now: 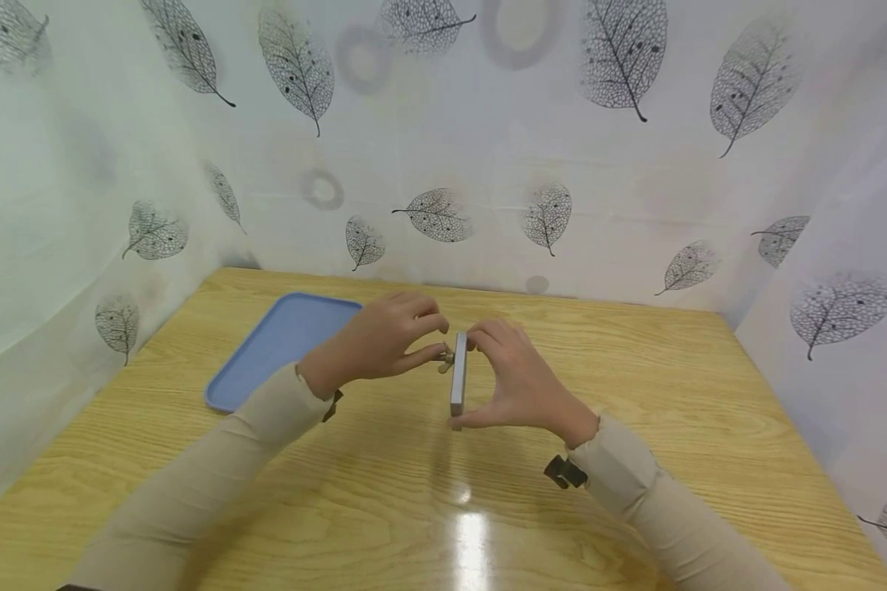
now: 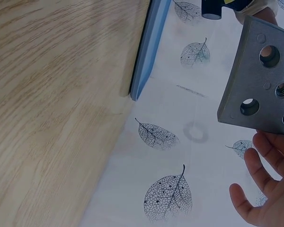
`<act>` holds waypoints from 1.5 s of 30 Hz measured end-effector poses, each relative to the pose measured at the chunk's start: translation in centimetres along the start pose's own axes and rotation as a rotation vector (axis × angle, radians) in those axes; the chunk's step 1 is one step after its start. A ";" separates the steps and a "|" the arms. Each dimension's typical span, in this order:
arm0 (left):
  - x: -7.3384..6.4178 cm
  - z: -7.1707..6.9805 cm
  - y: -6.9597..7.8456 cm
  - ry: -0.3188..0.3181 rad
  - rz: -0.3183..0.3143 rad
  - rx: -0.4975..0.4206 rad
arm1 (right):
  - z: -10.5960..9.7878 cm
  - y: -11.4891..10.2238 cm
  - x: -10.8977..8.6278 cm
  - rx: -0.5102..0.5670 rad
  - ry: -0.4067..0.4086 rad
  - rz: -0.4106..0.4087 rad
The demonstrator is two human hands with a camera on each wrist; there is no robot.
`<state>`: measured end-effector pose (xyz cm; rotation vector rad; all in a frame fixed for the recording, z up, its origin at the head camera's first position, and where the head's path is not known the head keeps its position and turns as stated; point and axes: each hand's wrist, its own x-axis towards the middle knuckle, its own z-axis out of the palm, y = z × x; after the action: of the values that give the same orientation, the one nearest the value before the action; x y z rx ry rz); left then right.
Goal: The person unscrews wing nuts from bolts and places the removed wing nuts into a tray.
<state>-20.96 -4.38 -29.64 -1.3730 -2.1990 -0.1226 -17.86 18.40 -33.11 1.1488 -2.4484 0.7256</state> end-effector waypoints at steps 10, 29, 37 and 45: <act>-0.2 -0.1 0.4 0.076 0.067 0.016 | -0.2 0.2 0.0 -0.010 0.003 -0.003; -0.3 0.4 0.7 -0.043 0.073 0.010 | -0.1 0.1 0.1 -0.005 -0.004 -0.008; 0.2 -0.1 0.0 -0.012 0.021 -0.028 | -0.2 0.0 0.1 -0.004 -0.004 -0.012; 0.5 0.0 -0.3 0.004 0.031 0.012 | -0.2 -0.1 0.1 -0.007 -0.009 -0.006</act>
<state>-21.37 -4.09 -29.35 -1.3989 -2.1707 -0.1011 -17.85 18.46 -32.87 1.1586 -2.4523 0.7114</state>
